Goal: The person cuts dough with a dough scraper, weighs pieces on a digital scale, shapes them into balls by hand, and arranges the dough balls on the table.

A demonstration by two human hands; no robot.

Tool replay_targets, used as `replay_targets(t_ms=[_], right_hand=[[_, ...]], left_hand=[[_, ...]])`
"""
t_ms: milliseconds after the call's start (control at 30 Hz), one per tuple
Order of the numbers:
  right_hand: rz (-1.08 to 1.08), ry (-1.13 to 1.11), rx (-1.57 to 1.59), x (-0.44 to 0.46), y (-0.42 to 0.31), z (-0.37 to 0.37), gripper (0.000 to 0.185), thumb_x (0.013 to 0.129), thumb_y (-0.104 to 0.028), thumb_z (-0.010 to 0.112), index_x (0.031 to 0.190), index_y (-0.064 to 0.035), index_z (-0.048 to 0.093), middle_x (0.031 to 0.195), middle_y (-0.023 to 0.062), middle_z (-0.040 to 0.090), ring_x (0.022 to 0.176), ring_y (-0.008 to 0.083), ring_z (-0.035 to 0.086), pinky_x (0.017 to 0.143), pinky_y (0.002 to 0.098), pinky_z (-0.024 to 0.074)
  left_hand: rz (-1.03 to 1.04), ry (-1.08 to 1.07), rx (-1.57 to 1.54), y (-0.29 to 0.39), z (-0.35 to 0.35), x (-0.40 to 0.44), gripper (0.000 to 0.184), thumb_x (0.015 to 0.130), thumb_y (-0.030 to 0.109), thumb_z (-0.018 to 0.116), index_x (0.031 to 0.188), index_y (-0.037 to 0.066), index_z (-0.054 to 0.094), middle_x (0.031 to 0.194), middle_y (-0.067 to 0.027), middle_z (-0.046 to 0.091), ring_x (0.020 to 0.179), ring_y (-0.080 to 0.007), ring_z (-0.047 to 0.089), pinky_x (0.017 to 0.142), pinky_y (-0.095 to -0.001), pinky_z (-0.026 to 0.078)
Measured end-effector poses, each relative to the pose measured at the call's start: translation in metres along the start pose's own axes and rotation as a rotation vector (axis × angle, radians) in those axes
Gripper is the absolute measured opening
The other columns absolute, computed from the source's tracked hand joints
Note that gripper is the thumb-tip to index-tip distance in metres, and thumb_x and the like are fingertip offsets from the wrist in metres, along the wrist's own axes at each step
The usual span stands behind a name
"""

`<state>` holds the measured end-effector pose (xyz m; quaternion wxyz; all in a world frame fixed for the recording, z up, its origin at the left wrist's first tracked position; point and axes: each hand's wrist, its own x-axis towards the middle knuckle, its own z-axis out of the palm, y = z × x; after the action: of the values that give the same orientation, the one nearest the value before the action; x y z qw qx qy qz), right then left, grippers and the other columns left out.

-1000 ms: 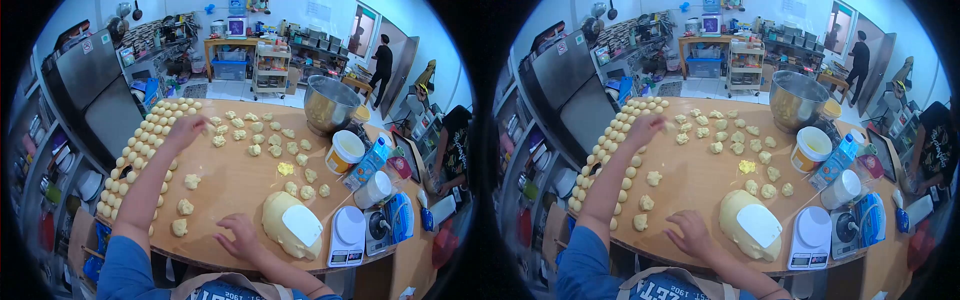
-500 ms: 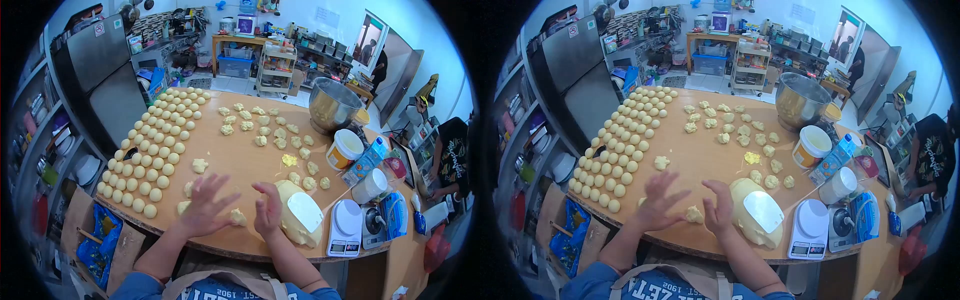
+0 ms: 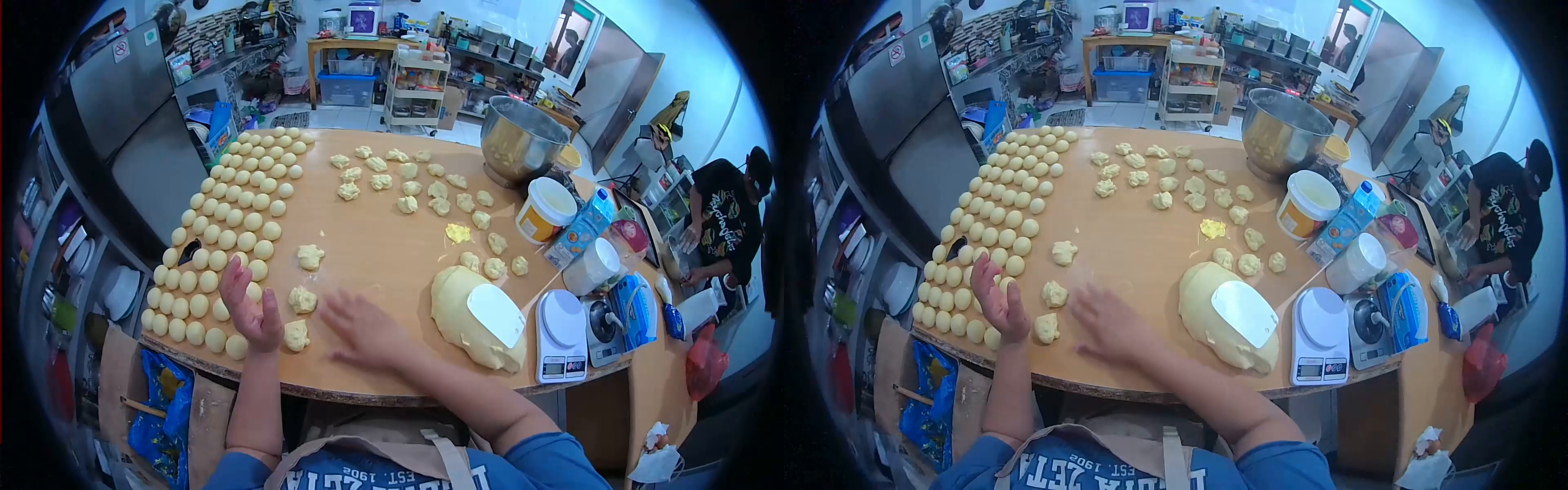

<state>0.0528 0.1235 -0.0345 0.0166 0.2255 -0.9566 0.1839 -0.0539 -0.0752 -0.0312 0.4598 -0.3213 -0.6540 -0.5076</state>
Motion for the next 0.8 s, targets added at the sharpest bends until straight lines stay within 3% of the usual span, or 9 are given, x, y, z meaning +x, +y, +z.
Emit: replay_targets(t_ms=[133, 233, 300, 400, 500, 567, 633, 733, 800], right_hand=[[-0.113, -0.235, 0.251, -0.061, 0.007, 0.009, 0.057, 0.092, -0.038, 0.055, 0.140, -0.0114, 0.043, 0.147, 0.0088, 0.038, 0.141, 0.0297, 0.024, 0.116, 0.0460, 0.0163], [0.092, -0.197, -0.009, -0.052, 0.038, -0.007, 0.055, 0.090, -0.035, 0.059, 0.138, -0.0102, 0.046, 0.145, 0.0083, 0.041, 0.140, 0.0305, 0.026, 0.116, 0.0461, 0.0179], [0.120, 0.025, -0.119, -0.015, 0.037, -0.008, 0.054, 0.090, -0.035, 0.059, 0.136, -0.0096, 0.048, 0.143, 0.0088, 0.044, 0.137, 0.0312, 0.032, 0.115, 0.0460, 0.0217], [0.028, 0.274, 0.129, 0.018, 0.005, 0.014, 0.052, 0.091, -0.036, 0.057, 0.134, -0.0092, 0.050, 0.139, 0.0114, 0.048, 0.134, 0.0313, 0.038, 0.114, 0.0459, 0.0239], [-0.022, -0.062, 0.331, -0.039, -0.021, 0.012, 0.046, 0.089, -0.032, 0.061, 0.128, -0.0082, 0.056, 0.131, 0.0140, 0.055, 0.131, 0.0310, 0.042, 0.114, 0.0456, 0.0240], [-0.034, -0.023, 0.465, -0.073, 0.007, 0.010, 0.040, 0.085, -0.026, 0.067, 0.120, -0.0070, 0.062, 0.124, 0.0153, 0.059, 0.129, 0.0311, 0.045, 0.113, 0.0455, 0.0260], [0.056, 0.078, -0.008, -0.069, 0.037, 0.007, 0.037, 0.081, -0.022, 0.071, 0.113, -0.0064, 0.065, 0.119, 0.0148, 0.062, 0.125, 0.0321, 0.048, 0.112, 0.0455, 0.0284], [0.093, 0.278, 0.167, -0.014, 0.032, 0.001, 0.035, 0.079, -0.026, 0.072, 0.108, -0.0060, 0.067, 0.115, 0.0148, 0.063, 0.122, 0.0333, 0.050, 0.110, 0.0456, 0.0322], [0.111, 0.267, 0.333, 0.004, 0.000, 0.009, 0.034, 0.079, -0.026, 0.073, 0.105, -0.0056, 0.067, 0.113, 0.0144, 0.064, 0.120, 0.0343, 0.051, 0.108, 0.0452, 0.0349]], left_hand=[[-0.027, 0.022, -0.022, -0.014, -0.007, -0.004, 0.038, 0.089, 0.009, 0.053, 0.126, 0.002, 0.048, 0.137, -0.0175, 0.040, 0.114, -0.0240, 0.043, 0.094, -0.0379, 0.038], [-0.059, 0.032, -0.013, -0.011, -0.007, 0.000, 0.037, 0.088, 0.007, 0.053, 0.125, 0.003, 0.049, 0.136, -0.0173, 0.042, 0.107, -0.0215, 0.044, 0.088, -0.0358, 0.038], [-0.021, 0.013, -0.024, -0.008, -0.004, 0.004, 0.036, 0.088, 0.007, 0.053, 0.124, 0.002, 0.049, 0.135, -0.0171, 0.043, 0.108, -0.0211, 0.044, 0.088, -0.0347, 0.038], [-0.037, -0.002, -0.026, -0.006, -0.004, -0.001, 0.036, 0.088, 0.007, 0.053, 0.123, 0.001, 0.049, 0.134, -0.0170, 0.044, 0.109, -0.0207, 0.044, 0.088, -0.0335, 0.038], [-0.082, 0.014, -0.022, -0.013, -0.012, -0.001, 0.036, 0.088, 0.007, 0.053, 0.122, 0.001, 0.049, 0.132, -0.0172, 0.044, 0.112, -0.0212, 0.044, 0.088, -0.0330, 0.038], [-0.093, 0.021, -0.030, -0.015, -0.013, 0.000, 0.036, 0.088, 0.007, 0.054, 0.122, 0.001, 0.049, 0.131, -0.0172, 0.045, 0.113, -0.0217, 0.044, 0.087, -0.0329, 0.038], [-0.087, 0.009, -0.046, -0.008, -0.008, 0.002, 0.036, 0.088, 0.007, 0.054, 0.123, 0.001, 0.050, 0.130, -0.0172, 0.045, 0.114, -0.0220, 0.044, 0.087, -0.0327, 0.039], [-0.014, -0.034, 0.003, -0.009, -0.006, 0.003, 0.035, 0.088, 0.008, 0.055, 0.122, 0.000, 0.050, 0.129, -0.0170, 0.045, 0.112, -0.0217, 0.045, 0.086, -0.0323, 0.040], [-0.068, -0.011, 0.014, -0.009, -0.009, -0.001, 0.035, 0.087, 0.008, 0.056, 0.120, 0.001, 0.052, 0.128, -0.0168, 0.046, 0.112, -0.0231, 0.046, 0.087, -0.0333, 0.040]])
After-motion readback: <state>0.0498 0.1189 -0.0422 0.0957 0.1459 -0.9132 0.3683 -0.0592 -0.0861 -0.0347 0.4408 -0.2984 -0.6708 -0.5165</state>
